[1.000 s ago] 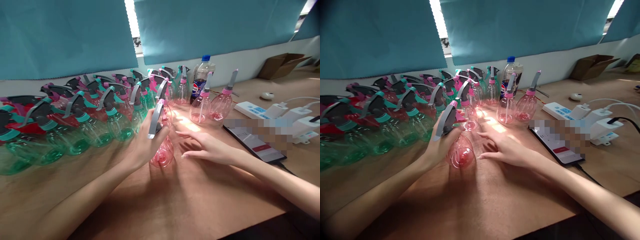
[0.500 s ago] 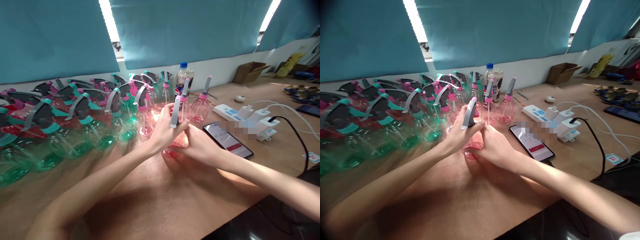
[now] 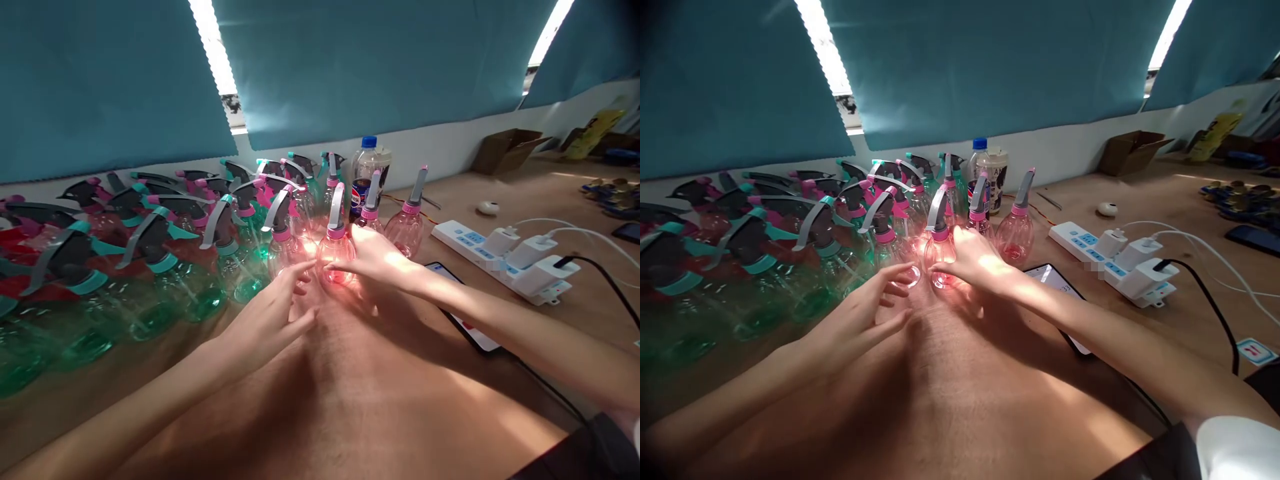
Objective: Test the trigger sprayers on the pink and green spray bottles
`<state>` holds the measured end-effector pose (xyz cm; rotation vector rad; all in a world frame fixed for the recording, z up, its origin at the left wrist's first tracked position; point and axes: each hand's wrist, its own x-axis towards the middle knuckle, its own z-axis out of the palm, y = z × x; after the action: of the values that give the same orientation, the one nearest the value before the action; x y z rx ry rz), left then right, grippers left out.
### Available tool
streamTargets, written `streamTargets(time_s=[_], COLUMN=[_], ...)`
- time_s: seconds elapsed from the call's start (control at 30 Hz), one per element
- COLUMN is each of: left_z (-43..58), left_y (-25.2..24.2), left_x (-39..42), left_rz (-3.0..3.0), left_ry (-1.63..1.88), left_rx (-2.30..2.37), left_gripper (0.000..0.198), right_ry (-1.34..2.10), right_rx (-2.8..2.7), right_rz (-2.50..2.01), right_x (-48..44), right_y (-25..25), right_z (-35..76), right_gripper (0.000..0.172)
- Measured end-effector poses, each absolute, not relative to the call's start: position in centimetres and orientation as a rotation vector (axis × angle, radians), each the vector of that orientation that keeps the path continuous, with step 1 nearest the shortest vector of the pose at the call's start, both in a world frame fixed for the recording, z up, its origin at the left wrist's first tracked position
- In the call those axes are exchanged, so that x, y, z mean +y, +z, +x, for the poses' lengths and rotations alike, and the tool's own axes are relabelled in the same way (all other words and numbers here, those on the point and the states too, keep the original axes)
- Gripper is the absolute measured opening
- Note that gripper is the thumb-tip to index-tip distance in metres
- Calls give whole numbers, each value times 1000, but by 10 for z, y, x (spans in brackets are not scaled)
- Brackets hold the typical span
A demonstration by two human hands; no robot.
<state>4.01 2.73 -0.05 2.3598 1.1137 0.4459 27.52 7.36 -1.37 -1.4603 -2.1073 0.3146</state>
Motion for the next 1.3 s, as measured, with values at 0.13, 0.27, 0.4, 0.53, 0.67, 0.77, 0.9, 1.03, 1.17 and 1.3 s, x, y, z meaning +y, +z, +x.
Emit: streamTargets(time_s=[0.13, 0.27, 0.4, 0.53, 0.67, 0.77, 0.9, 1.03, 1.17, 1.3], left_z=[34, 31, 29, 29, 35, 43, 54, 66, 82, 100], left_y=[-3, -4, -5, -4, -2, -3, -8, -15, -22, -28], left_x=[25, 25, 24, 22, 22, 26, 37, 47, 50, 48], left_rz=[2342, 2323, 2335, 2341, 2318, 2279, 2228, 2209, 2190, 2165], left_ry=[248, 143, 91, 57, 57, 116, 179, 206, 237, 283], left_rx=[1150, 1183, 1174, 1173, 1149, 1109, 1041, 984, 916, 851], left_gripper=[52, 47, 44, 45, 44, 42, 37, 36, 33, 25], right_ry=[361, 342, 326, 340, 419, 491, 471, 323, 166, 204], right_rx=[-2093, -2098, -2107, -2112, -2099, -2054, -1982, -1864, -1694, -1643], right_rz=[-1546, -1624, -1607, -1617, -1574, -1592, -1479, -1489, -1572, -1683], right_x=[84, 90, 93, 94, 93, 87, 70, 55, 57, 72], right_y=[-12, -11, -11, -10, -7, -3, 2, 3, -1, -11], right_z=[271, 267, 264, 263, 263, 266, 284, 312, 333, 338], right_gripper=[68, 76, 75, 78, 77, 85, 76, 34, 25, 47])
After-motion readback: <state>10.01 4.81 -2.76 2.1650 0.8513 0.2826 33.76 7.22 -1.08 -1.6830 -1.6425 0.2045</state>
